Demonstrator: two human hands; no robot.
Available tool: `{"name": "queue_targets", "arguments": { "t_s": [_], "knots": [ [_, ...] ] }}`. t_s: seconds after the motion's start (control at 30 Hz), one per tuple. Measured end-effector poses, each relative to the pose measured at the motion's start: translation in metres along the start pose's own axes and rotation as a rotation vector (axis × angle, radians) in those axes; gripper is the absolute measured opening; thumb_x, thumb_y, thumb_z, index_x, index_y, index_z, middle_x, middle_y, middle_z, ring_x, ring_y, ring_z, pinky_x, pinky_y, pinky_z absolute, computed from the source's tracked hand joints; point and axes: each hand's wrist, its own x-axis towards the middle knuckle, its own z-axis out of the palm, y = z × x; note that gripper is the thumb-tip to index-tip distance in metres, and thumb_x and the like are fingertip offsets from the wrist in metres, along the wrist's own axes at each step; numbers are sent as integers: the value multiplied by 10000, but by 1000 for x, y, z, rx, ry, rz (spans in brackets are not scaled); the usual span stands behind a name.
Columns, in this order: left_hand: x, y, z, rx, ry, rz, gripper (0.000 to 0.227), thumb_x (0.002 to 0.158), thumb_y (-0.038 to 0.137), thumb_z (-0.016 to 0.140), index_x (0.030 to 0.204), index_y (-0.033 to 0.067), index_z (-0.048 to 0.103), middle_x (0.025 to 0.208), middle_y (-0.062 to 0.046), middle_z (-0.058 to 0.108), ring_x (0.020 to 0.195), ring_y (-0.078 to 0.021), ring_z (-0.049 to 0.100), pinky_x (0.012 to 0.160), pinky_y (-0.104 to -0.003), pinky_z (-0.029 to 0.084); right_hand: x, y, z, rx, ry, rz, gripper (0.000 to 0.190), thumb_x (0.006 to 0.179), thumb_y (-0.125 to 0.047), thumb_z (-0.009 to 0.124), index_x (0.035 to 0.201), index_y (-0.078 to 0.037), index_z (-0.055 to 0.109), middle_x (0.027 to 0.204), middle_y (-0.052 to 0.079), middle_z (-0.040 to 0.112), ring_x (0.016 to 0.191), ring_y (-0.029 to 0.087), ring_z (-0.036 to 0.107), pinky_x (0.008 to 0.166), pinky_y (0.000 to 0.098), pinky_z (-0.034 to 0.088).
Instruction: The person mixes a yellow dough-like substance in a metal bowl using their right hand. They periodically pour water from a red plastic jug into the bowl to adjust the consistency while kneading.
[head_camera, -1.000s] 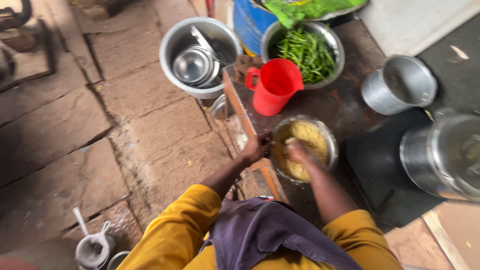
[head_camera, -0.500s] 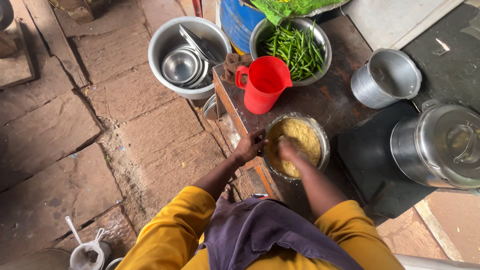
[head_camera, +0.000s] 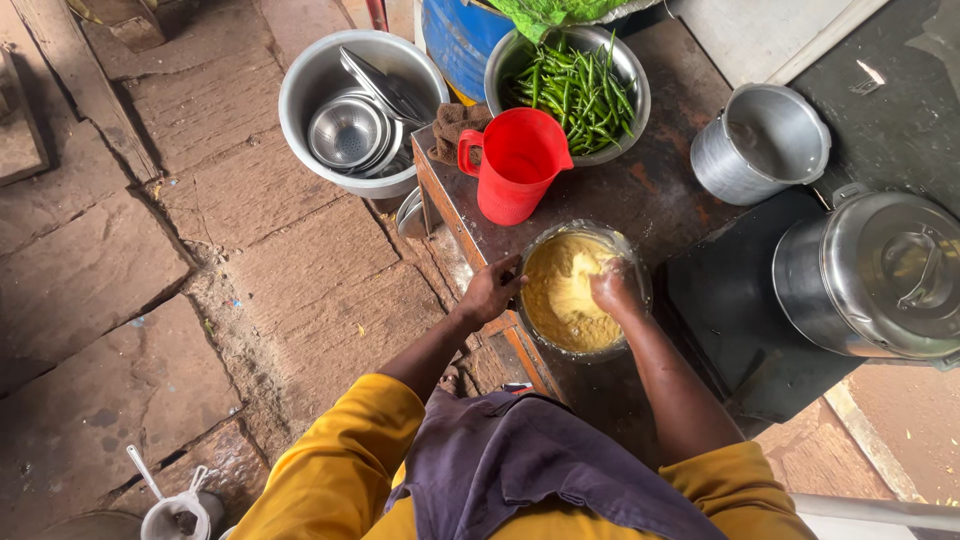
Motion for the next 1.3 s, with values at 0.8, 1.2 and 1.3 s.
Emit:
{"name": "queue_targets", "arguments": {
  "t_s": [0.8, 1.2, 1.3],
  "knots": [
    [9, -1, -7, 46, -11, 21, 638, 1006, 283, 592, 1541, 2, 386, 1207, -208, 687, 937, -204, 729, 790, -347, 646, -4, 16, 14, 533, -389, 600, 332, 892, -75, 662, 1202, 44, 682, 1018, 182, 740, 759, 215, 687, 666, 355, 592],
    [14, -10, -9, -20, -38, 0, 681, 994, 284, 613, 1562, 11, 355, 1189, -220, 690, 926, -213, 712, 789, -338, 638, -29, -14, 7, -152, -371, 119, 517, 789, -190, 825, 1222, 21, 638, 1166, 245, 622, 993, 277, 671, 841, 353, 580],
    [16, -9, -7, -81, -44, 21, 664, 985, 268, 619, 1550, 22, 372, 1216, -157, 666, 930, -183, 719, 789, -324, 652, -33, -23, 31, -229, -365, -116, 460, 766, -65, 755, 1219, -59, 680, 1204, 226, 618, 1018, 287, 688, 854, 362, 585]
  ]
}}
